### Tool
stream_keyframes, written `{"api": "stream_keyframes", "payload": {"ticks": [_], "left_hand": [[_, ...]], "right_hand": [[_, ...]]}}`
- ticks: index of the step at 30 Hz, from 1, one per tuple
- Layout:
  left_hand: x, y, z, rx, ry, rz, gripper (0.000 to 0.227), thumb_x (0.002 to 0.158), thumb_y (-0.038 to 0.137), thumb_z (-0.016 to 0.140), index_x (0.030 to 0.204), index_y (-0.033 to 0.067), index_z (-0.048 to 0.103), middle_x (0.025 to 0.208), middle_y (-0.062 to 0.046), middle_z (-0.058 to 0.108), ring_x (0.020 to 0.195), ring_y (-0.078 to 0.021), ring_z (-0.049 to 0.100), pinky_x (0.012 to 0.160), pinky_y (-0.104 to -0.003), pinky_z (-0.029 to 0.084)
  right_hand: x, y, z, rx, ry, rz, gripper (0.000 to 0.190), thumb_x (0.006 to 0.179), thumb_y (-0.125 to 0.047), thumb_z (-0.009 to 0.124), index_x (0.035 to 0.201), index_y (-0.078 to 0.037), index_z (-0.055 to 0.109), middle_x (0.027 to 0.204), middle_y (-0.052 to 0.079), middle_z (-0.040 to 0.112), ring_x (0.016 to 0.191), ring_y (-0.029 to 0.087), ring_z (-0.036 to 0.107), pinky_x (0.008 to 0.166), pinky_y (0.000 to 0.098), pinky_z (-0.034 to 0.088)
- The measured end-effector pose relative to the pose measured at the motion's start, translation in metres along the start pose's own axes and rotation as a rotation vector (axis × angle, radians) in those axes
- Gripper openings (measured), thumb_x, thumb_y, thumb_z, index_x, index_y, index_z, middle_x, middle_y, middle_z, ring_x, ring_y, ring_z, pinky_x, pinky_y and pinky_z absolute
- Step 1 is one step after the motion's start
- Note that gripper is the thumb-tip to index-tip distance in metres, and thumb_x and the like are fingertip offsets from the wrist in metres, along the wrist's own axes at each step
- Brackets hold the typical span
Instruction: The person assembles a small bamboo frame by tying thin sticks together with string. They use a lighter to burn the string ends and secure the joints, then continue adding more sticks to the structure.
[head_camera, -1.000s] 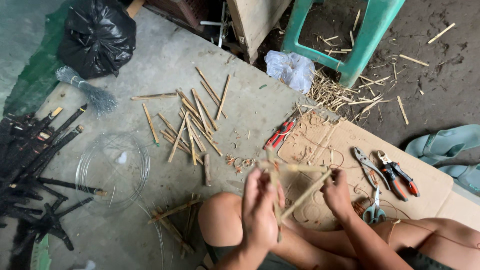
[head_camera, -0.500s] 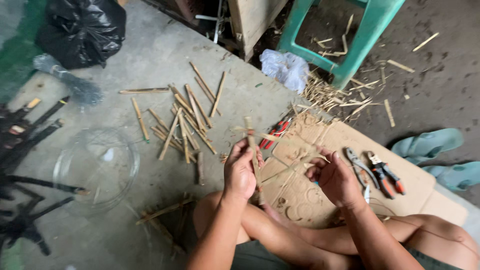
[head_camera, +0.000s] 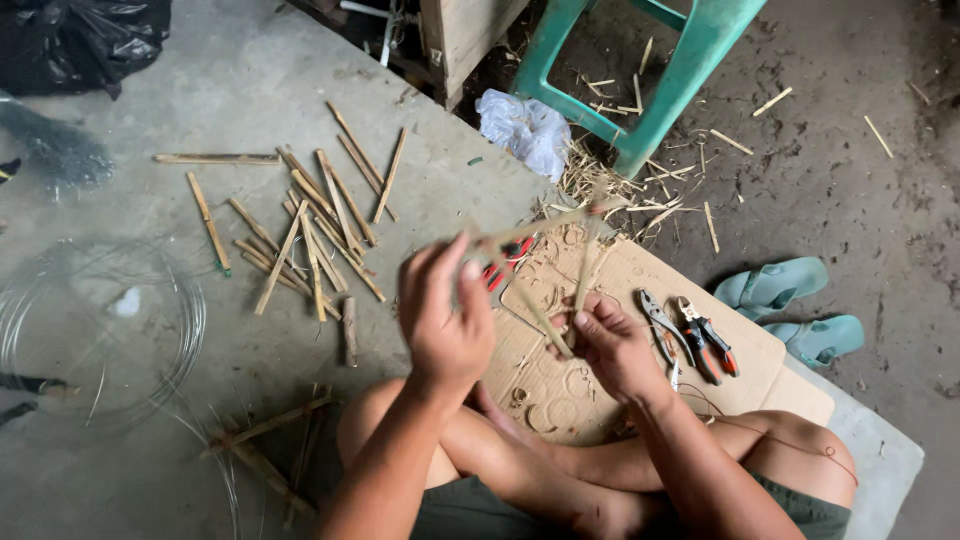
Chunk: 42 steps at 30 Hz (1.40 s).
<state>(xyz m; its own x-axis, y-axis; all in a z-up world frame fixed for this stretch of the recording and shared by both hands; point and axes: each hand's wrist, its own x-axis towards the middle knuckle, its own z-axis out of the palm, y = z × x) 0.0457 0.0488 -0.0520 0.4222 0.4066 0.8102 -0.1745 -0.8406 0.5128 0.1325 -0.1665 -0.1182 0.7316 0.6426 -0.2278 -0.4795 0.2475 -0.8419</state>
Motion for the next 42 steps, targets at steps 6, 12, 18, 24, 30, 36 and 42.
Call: {"api": "stream_keyframes", "payload": {"ticks": [6,12,18,24,30,36,42], "left_hand": [[-0.056,-0.005,0.022,-0.880,-0.440,-1.313,0.037,0.099,0.014,0.061,0.135,0.0082,0.061,0.106,-0.001,0.072,0.069,-0.0059,0.053,0.057,-0.020,0.040],[-0.091,-0.023,0.029,-1.020,-0.567,-1.054,0.031,0.106,0.008,0.052,0.132,-0.0026,0.064,0.103,-0.007,0.074,0.073,-0.0043,0.055,0.064,-0.020,0.047],[-0.100,-0.029,0.033,-0.908,-0.582,-1.059,0.031,0.106,0.011,0.052,0.133,-0.0011,0.062,0.098,-0.006,0.074,0.075,-0.0047,0.058,0.066,-0.021,0.049],[-0.109,-0.031,0.035,-1.038,-0.617,-1.073,0.049,0.099,0.007,0.062,0.145,0.0004,0.047,0.108,-0.007,0.072,0.093,-0.0093,0.065,0.075,-0.024,0.053],[-0.113,-0.028,0.039,-0.935,-0.662,-1.076,0.049,0.098,0.008,0.062,0.144,-0.0009,0.047,0.106,-0.010,0.073,0.093,-0.0127,0.068,0.073,-0.026,0.056],[-0.118,-0.027,0.042,-0.866,-0.673,-1.043,0.042,0.101,0.008,0.059,0.141,-0.0009,0.051,0.106,-0.010,0.074,0.096,-0.0125,0.070,0.074,-0.026,0.057],[-0.130,-0.034,0.045,-0.909,-0.679,-1.068,0.019,0.102,0.009,0.060,0.120,0.0025,0.061,0.106,-0.009,0.075,0.096,-0.0123,0.072,0.073,-0.026,0.057]], "right_hand": [[0.007,0.007,-0.005,-0.113,0.014,-0.044,0.024,0.102,-0.009,0.054,0.124,-0.002,0.062,0.107,0.012,0.075,0.088,0.016,0.067,0.083,0.0338,0.055],[0.008,0.021,-0.009,-0.096,-0.065,-0.021,0.014,0.104,-0.005,0.057,0.111,0.002,0.066,0.106,0.012,0.075,0.090,0.017,0.066,0.085,0.0341,0.053],[0.011,0.022,-0.011,-0.119,-0.027,0.040,0.011,0.099,-0.007,0.059,0.104,0.000,0.067,0.101,0.011,0.075,0.090,0.017,0.069,0.082,0.0328,0.054],[0.013,0.033,-0.020,-0.152,-0.021,0.059,0.011,0.100,-0.010,0.064,0.103,-0.001,0.068,0.088,0.006,0.069,0.080,0.014,0.062,0.076,0.0311,0.052],[0.016,0.034,-0.025,-0.167,-0.018,0.104,0.013,0.099,-0.012,0.064,0.102,0.000,0.068,0.086,0.006,0.069,0.077,0.014,0.063,0.075,0.0308,0.052],[0.018,0.034,-0.028,-0.186,0.001,0.115,0.012,0.097,-0.011,0.065,0.101,-0.001,0.070,0.087,0.005,0.070,0.077,0.014,0.064,0.074,0.0305,0.053],[0.014,0.030,-0.032,-0.178,0.018,0.112,0.009,0.094,-0.007,0.068,0.098,0.000,0.072,0.082,0.006,0.071,0.073,0.014,0.064,0.071,0.0303,0.053]]}}
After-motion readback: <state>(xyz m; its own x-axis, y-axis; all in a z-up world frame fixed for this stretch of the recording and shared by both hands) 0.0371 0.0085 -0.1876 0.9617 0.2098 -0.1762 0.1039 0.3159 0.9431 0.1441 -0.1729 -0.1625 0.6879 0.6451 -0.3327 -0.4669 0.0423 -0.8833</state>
